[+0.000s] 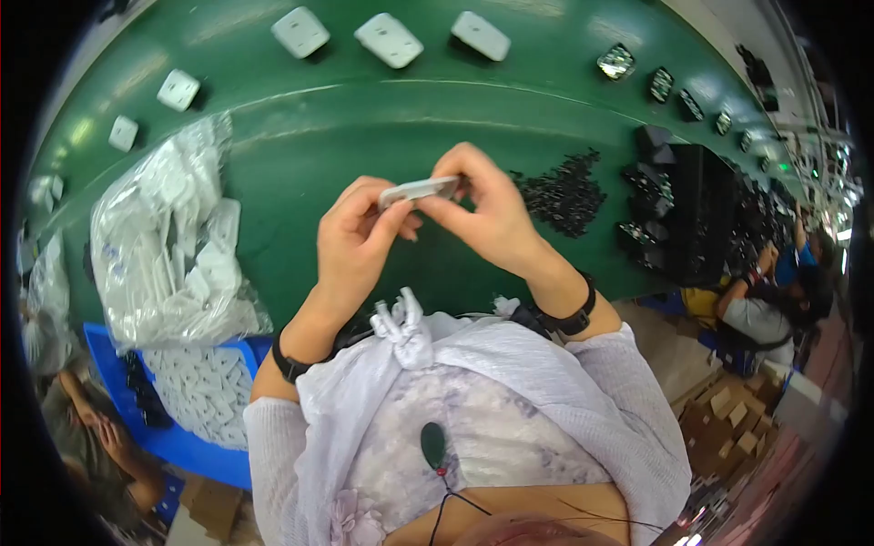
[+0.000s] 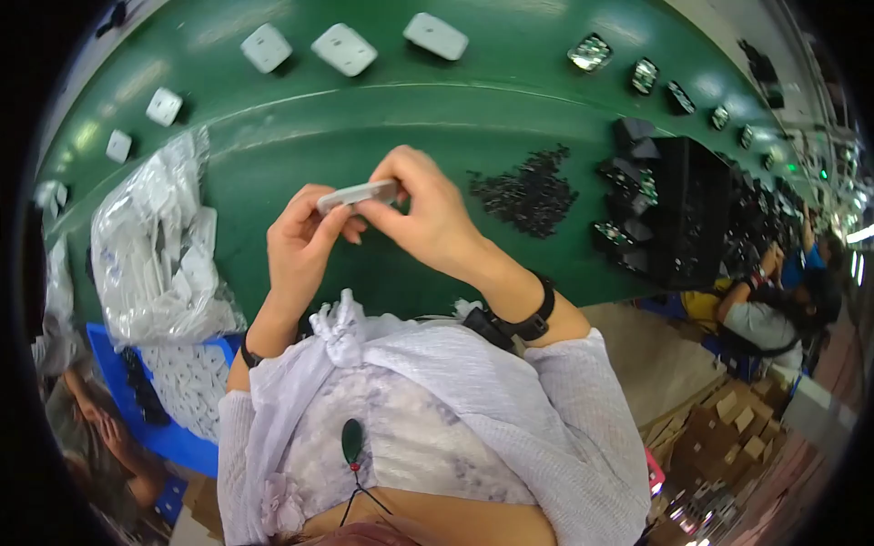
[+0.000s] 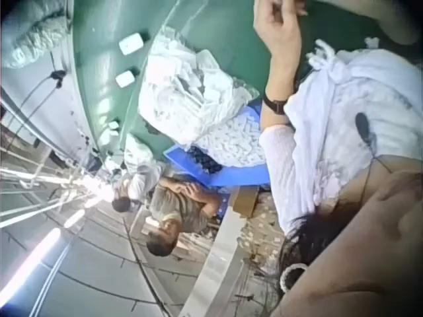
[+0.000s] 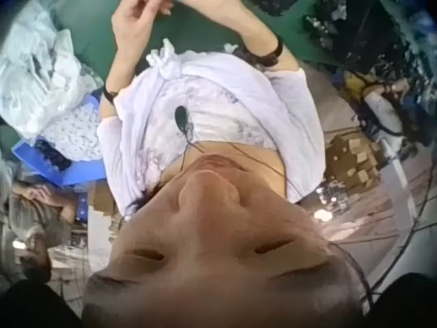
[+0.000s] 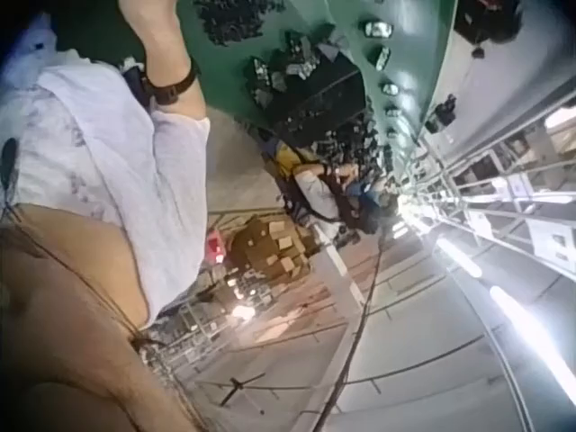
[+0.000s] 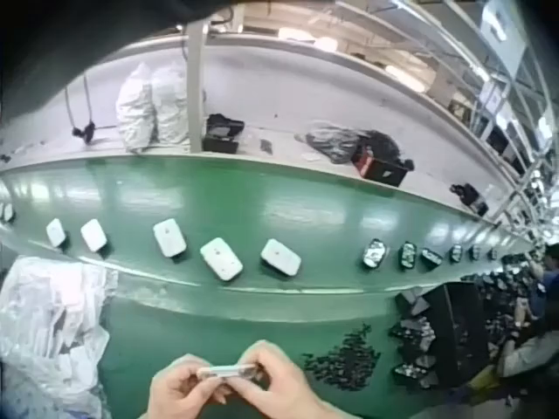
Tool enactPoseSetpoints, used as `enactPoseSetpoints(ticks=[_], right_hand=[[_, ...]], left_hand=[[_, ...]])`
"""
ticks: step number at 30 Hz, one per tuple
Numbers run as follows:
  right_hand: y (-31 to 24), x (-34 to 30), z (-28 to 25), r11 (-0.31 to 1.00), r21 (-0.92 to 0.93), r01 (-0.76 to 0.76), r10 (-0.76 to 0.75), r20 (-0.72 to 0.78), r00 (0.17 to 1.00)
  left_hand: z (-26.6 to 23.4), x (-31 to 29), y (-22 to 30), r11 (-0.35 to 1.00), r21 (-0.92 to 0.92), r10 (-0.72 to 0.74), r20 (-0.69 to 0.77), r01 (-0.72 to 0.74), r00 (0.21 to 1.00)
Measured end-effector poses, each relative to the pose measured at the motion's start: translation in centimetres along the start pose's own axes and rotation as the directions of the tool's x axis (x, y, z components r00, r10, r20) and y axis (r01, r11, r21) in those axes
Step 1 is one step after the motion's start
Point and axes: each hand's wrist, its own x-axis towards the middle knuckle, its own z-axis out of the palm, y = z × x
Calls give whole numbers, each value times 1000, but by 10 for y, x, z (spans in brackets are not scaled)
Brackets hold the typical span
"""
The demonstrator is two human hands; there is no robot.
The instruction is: The person picks up a white plate and a black screw, inserts the screw into the plate, and then fits a black housing over the plate. The person then places the assembled unit onto the conveyor belt and repeats the process.
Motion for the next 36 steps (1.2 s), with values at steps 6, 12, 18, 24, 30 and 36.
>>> enactPoseSetpoints(ticks=[6, 12, 18, 24, 30, 36], right_hand=[[-2, 1, 3, 996, -40, -82, 80, -51, 995], [5, 53, -84, 880, -466, -94, -75, -332, 940], [111, 119, -226, 158, -806, -570, -363, -584, 726], [89, 121, -203, 830, -365, -422, 197, -517, 833], [51, 52, -80, 997, 39, -62, 70, -241, 968], [26, 19, -61, 865, -500, 51, -100, -72, 992]], left_hand=[[-1, 9, 1, 991, 7, -136, 29, 136, 990], [-51, 28, -26, 985, 167, -24, -125, 44, 992], [-50, 48, -16, 628, 777, 188, -110, -34, 976], [-36, 34, -4, 263, 965, 259, -48, -22, 965], [-21, 18, -17, 289, 921, 337, 157, -261, 928], [-25, 17, -21, 310, 867, 356, 275, -390, 893]])
